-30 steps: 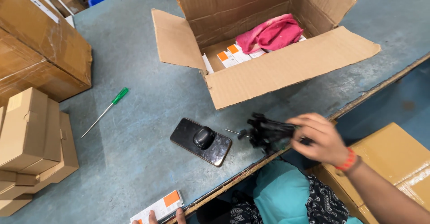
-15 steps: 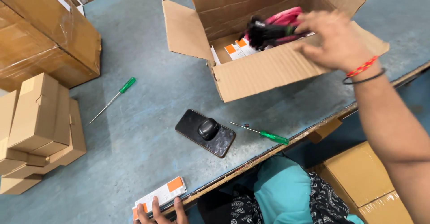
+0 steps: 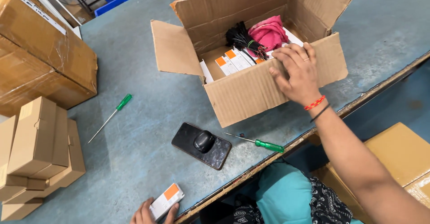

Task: The person unpacks small white boxes and black cables from a cardboard box on a workbench. They use a green screwdriver to open the boxes and insert the cables into the devices, then close the boxes. The person repeats this process for multiple units.

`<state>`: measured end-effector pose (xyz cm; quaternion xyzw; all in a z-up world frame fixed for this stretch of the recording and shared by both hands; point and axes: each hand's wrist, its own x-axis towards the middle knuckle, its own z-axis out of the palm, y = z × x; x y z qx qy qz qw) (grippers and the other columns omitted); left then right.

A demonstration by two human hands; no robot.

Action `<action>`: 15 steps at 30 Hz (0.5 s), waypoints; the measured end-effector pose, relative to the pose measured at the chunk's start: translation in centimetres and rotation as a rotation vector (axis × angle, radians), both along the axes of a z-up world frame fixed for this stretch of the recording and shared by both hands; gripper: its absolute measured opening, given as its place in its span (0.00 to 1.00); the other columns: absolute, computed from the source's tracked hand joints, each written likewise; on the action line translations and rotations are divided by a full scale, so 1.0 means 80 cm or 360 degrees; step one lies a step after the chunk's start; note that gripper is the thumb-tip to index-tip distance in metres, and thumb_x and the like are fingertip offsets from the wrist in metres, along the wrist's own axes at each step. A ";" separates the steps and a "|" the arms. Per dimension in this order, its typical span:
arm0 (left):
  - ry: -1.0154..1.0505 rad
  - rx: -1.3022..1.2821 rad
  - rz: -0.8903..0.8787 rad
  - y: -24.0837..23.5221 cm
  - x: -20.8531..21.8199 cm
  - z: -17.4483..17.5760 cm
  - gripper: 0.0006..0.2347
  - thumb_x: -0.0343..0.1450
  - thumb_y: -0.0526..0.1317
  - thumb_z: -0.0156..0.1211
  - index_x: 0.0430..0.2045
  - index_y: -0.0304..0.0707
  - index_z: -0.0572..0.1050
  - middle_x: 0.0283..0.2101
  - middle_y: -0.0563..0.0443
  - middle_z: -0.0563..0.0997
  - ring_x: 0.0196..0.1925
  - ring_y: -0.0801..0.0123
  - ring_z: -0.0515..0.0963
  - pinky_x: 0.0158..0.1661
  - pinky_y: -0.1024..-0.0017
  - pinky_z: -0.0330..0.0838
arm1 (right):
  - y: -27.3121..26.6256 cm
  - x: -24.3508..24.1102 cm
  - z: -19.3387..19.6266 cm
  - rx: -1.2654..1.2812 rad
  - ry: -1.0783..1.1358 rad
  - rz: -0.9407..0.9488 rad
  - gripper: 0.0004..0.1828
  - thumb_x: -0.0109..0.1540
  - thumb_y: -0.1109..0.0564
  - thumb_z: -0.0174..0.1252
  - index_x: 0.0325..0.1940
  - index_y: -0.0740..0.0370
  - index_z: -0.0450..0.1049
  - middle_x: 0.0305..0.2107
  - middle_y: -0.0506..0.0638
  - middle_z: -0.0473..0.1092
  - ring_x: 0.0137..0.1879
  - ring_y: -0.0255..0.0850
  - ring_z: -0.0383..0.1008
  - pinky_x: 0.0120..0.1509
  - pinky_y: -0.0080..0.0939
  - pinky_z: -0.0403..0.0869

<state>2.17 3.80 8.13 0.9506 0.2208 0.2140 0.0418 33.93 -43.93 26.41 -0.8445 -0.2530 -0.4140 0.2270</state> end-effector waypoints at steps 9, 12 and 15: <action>-0.0893 -0.1152 -0.0273 -0.085 0.000 -0.057 0.23 0.70 0.52 0.62 0.45 0.26 0.76 0.39 0.37 0.84 0.38 0.59 0.84 0.44 0.66 0.77 | 0.021 -0.088 -0.031 -0.0005 0.0208 0.0089 0.43 0.62 0.41 0.62 0.74 0.69 0.61 0.74 0.67 0.52 0.81 0.61 0.44 0.81 0.66 0.44; -0.0900 -0.1961 -0.0004 -0.151 -0.005 -0.023 0.20 0.76 0.48 0.53 0.46 0.22 0.79 0.32 0.34 0.86 0.29 0.62 0.83 0.34 0.68 0.78 | 0.037 -0.149 -0.027 0.0029 0.0281 0.0327 0.38 0.59 0.44 0.65 0.68 0.62 0.64 0.71 0.63 0.57 0.80 0.60 0.50 0.80 0.63 0.51; -0.0914 -0.2663 -0.0140 -0.219 -0.008 0.037 0.25 0.74 0.53 0.48 0.50 0.24 0.76 0.33 0.33 0.86 0.25 0.61 0.83 0.28 0.68 0.77 | 0.053 -0.204 -0.024 0.0238 0.0681 0.0876 0.34 0.60 0.48 0.68 0.68 0.60 0.67 0.68 0.58 0.65 0.77 0.55 0.63 0.78 0.55 0.63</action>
